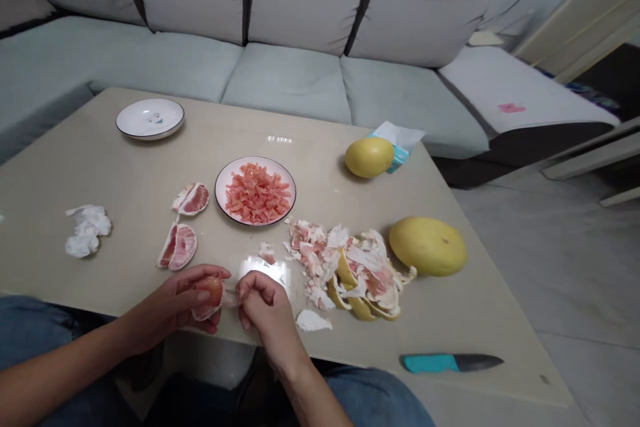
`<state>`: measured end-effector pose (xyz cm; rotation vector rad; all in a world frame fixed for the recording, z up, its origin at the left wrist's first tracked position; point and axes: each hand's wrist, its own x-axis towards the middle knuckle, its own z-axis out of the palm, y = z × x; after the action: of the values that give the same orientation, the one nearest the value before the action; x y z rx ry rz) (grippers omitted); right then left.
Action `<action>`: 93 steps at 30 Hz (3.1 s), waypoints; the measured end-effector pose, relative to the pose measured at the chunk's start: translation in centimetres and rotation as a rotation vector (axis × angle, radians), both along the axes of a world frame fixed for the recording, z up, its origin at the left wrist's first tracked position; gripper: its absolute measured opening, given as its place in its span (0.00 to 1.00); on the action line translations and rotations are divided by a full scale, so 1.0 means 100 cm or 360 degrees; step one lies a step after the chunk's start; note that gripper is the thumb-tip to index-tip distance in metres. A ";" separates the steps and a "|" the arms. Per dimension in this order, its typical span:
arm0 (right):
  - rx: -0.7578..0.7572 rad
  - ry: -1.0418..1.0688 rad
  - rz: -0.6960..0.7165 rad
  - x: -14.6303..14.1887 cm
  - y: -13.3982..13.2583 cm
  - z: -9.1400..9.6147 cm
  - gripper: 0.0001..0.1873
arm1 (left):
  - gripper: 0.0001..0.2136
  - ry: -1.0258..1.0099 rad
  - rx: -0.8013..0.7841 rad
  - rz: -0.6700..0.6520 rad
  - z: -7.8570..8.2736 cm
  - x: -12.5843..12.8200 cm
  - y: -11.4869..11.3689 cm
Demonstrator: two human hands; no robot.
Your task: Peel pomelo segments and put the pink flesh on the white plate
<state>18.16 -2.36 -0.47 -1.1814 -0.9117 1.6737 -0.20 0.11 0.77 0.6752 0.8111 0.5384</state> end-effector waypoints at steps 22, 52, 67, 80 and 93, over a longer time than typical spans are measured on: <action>0.0876 -0.1377 0.0400 -0.011 -0.006 -0.006 0.14 | 0.23 0.0072 0.0321 -0.0047 -0.015 0.002 -0.006; 0.0114 -0.0190 0.0282 -0.011 -0.010 0.009 0.23 | 0.12 -0.0030 -0.0023 -0.0080 -0.001 -0.004 0.001; -0.0169 -0.0086 0.0482 -0.011 -0.016 0.010 0.27 | 0.15 0.0096 -0.0097 -0.0240 -0.003 -0.004 0.001; -0.0421 0.0325 0.0450 -0.006 -0.006 0.015 0.27 | 0.11 0.0044 -0.0113 -0.0285 0.000 -0.007 0.006; -0.0008 -0.0266 0.0561 0.010 0.000 0.023 0.24 | 0.13 0.0045 -0.0102 -0.0422 0.002 -0.006 0.005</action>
<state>19.12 -2.40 1.88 -1.2305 -1.2802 1.8720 -0.83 0.60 0.99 0.7196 0.7476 0.2624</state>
